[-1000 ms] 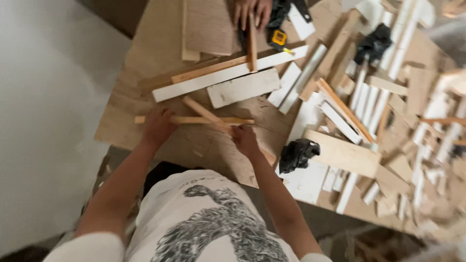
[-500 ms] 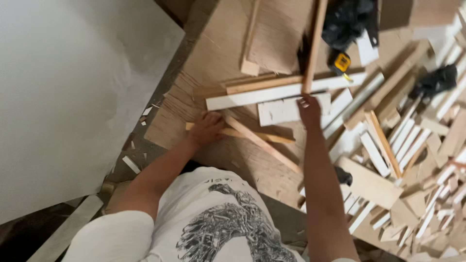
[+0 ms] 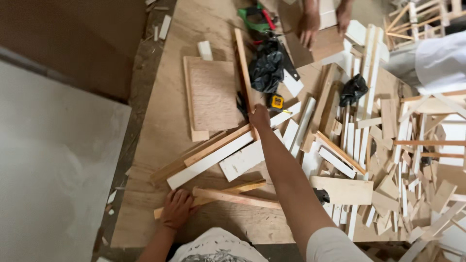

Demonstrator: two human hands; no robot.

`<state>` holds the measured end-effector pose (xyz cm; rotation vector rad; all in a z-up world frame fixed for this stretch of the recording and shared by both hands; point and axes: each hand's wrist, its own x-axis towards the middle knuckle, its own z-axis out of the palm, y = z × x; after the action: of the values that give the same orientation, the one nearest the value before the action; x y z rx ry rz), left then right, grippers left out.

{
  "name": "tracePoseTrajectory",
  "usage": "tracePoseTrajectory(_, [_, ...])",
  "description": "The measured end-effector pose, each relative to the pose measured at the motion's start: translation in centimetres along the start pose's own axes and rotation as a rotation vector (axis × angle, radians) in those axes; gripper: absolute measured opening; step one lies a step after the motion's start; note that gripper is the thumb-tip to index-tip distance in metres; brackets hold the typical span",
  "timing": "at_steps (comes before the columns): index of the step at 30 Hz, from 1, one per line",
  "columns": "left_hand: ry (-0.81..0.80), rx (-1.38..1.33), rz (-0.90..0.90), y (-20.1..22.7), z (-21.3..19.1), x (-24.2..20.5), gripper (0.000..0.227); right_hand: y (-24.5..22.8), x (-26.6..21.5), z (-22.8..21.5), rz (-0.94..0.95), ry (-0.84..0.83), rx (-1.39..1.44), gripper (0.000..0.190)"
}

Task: The person picks through a pile of wood scraps on the floor, moves various pieces, and uses a pair of pliers to remove small metal fasteners from a thin wooden strip.

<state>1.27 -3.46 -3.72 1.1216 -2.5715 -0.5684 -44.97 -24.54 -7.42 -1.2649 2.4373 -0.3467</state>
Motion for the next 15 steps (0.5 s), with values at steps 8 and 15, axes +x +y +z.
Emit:
tracePoseTrajectory(8, [0.025, 0.005, 0.020, -0.2, -0.1, 0.5, 0.038, 9.9, -11.6, -4.1, 0.319, -0.644, 1.175, 0.046])
tracePoseTrajectory(15, [0.124, -0.048, -0.034, -1.4, 2.9, -1.8, 0.059, 19.7, -35.5, -7.7, 0.301, -0.732, 1.230, 0.052])
